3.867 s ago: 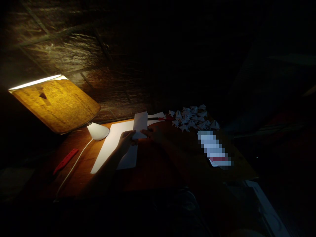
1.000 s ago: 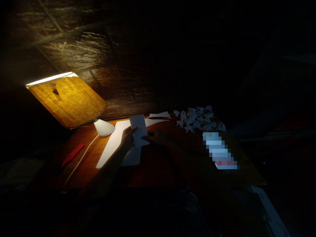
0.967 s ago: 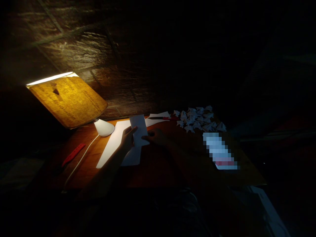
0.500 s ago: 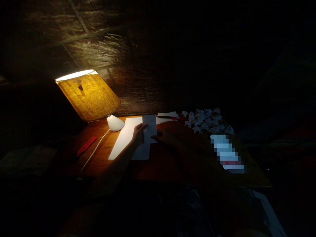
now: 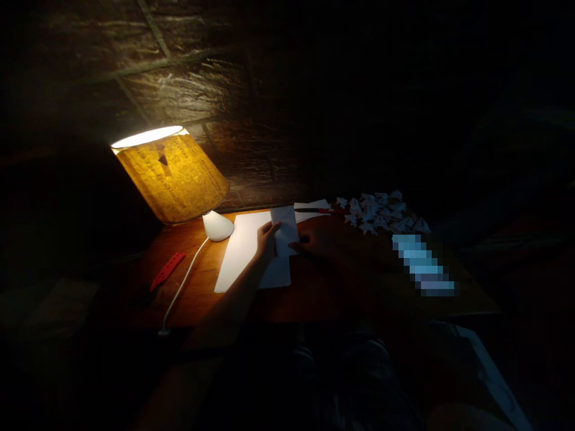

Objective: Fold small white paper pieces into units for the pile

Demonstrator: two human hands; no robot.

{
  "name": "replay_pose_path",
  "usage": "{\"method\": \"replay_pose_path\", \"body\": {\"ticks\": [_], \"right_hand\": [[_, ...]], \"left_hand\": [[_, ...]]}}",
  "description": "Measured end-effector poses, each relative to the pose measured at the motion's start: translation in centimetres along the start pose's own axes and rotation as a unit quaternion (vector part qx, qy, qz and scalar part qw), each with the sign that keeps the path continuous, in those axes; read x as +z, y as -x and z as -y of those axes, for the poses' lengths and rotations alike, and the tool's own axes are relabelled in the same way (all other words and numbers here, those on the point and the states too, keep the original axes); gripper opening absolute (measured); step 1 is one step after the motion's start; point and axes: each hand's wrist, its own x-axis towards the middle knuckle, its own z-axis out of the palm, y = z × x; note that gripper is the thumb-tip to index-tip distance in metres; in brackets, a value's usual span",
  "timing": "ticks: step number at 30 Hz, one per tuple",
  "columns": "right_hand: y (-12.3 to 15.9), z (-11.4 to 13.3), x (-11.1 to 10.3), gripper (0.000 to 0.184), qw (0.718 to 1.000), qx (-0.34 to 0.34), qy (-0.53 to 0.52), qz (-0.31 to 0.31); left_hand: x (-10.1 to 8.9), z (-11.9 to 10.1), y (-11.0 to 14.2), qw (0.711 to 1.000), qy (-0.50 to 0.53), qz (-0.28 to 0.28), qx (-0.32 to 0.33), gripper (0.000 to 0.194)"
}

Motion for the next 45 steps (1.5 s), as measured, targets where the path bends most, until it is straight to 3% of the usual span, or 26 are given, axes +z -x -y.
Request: {"method": "replay_pose_path", "body": {"ticks": [4,11,17,24,36,45], "right_hand": [[0.0,0.2,-0.1,0.057,1.000,0.005,-0.005,-0.005],[0.2,0.6,0.0,0.062,1.000,-0.015,0.002,-0.016],[0.0,0.2,0.2,0.062,0.999,-0.037,0.000,-0.010],[0.5,0.2,0.2,0.058,0.998,-0.038,-0.028,-0.038],[0.6,-0.6,-0.3,0.051,0.997,-0.047,-0.055,0.020],[0.7,-0.2,-0.7,0.049,0.996,-0.049,-0.064,0.042]], "left_hand": [[-0.2,-0.2,-0.4,1.000,0.004,-0.014,0.019,0.054],[-0.1,-1.2,-0.3,0.999,-0.026,-0.045,-0.011,0.057],[-0.1,-2.0,0.4,0.997,-0.064,-0.028,-0.012,0.053],[0.4,-2.9,0.9,0.996,-0.032,-0.040,-0.072,0.047],[0.2,-3.2,0.4,0.996,-0.011,-0.080,-0.039,0.042],[-0.4,-3.0,-0.3,0.997,0.032,-0.068,0.023,0.042]]}}
